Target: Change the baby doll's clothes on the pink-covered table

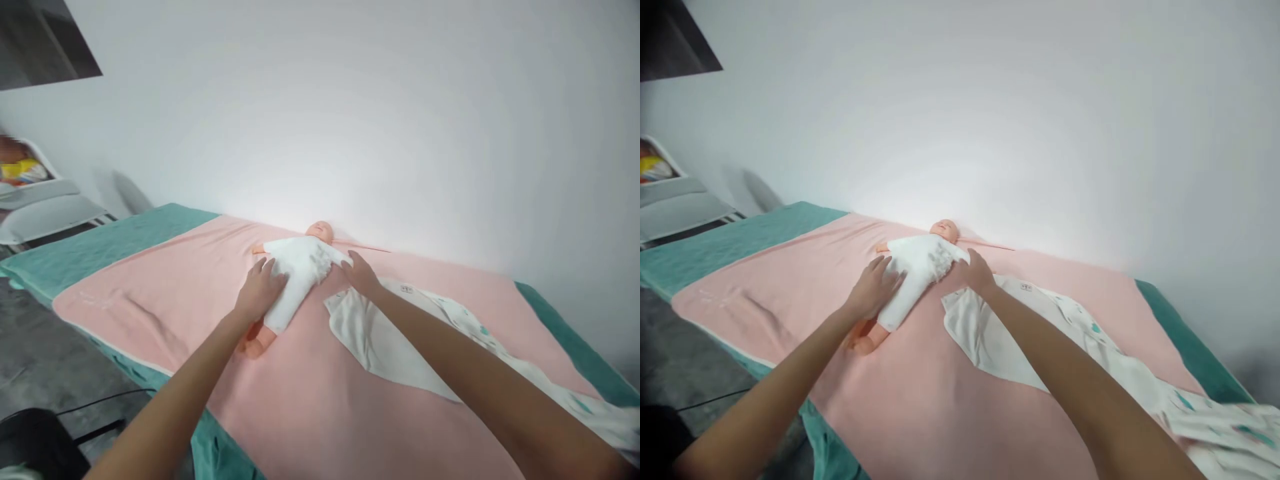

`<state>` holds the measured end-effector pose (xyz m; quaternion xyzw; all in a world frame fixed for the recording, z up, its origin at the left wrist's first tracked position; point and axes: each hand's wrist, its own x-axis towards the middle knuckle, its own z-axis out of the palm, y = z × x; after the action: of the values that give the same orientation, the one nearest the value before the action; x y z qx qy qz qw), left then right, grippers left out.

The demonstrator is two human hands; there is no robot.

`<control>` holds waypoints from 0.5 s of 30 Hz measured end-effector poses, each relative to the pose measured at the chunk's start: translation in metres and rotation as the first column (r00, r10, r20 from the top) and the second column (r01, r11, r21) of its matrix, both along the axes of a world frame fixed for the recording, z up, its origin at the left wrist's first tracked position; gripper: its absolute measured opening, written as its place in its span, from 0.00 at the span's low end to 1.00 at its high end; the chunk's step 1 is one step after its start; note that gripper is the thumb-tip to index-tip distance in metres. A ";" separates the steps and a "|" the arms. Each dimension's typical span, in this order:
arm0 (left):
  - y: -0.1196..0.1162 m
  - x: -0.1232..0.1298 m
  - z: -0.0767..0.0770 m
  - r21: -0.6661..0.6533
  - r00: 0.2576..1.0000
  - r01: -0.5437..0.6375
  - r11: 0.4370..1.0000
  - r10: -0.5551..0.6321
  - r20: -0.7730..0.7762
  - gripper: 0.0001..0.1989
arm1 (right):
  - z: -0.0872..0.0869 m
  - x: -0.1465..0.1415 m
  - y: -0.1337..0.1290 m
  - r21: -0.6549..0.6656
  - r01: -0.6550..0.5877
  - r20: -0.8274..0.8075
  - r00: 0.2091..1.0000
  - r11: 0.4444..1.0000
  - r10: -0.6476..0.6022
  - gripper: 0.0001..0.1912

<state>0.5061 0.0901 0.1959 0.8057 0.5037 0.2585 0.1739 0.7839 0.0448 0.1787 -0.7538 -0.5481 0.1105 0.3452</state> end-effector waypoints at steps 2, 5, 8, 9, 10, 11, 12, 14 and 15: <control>0.020 -0.019 -0.004 -0.266 0.991 0.022 0.964 0.015 0.137 0.34 | -0.003 0.002 0.042 -0.041 0.048 -0.034 0.998 0.998 -0.049 0.29; 0.042 -0.026 -0.011 -0.493 0.930 0.104 0.864 0.092 0.357 0.35 | -0.005 0.004 0.094 -0.110 0.080 -0.079 0.993 0.991 -0.088 0.32; 0.059 -0.018 -0.017 -0.673 0.809 0.358 0.647 0.144 0.569 0.32 | -0.003 0.004 0.132 -0.151 0.074 -0.115 0.989 0.986 -0.092 0.38; 0.064 -0.015 -0.020 -0.711 0.768 0.454 0.537 0.169 0.618 0.31 | -0.002 0.004 0.141 -0.162 0.067 -0.128 0.988 0.985 -0.088 0.40; 0.068 -0.011 -0.024 -0.733 0.735 0.523 0.434 0.205 0.646 0.32 | 0.000 0.004 0.147 -0.170 0.059 -0.141 0.987 0.984 -0.083 0.43; 0.071 -0.009 -0.028 -0.745 0.712 0.565 0.354 0.247 0.657 0.32 | 0.002 0.006 0.152 -0.173 0.049 -0.154 0.985 0.984 -0.076 0.45; 0.073 -0.006 -0.031 -0.752 0.694 0.585 0.305 0.290 0.658 0.32 | 0.005 0.008 0.154 -0.172 0.039 -0.167 0.984 0.984 -0.068 0.47; 0.073 -0.001 -0.034 -0.750 0.659 0.601 0.277 0.358 0.661 0.32 | 0.013 0.015 0.152 -0.158 0.025 -0.186 0.981 0.987 -0.054 0.46; 0.070 0.002 -0.034 -0.746 0.647 0.608 0.271 0.375 0.664 0.31 | 0.018 0.020 0.147 -0.148 0.023 -0.193 0.980 0.989 -0.052 0.45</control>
<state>0.5085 0.1604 0.1623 0.3828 0.3583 0.1922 0.8296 0.8036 0.1918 0.1964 -0.7726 -0.4876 0.2172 0.3437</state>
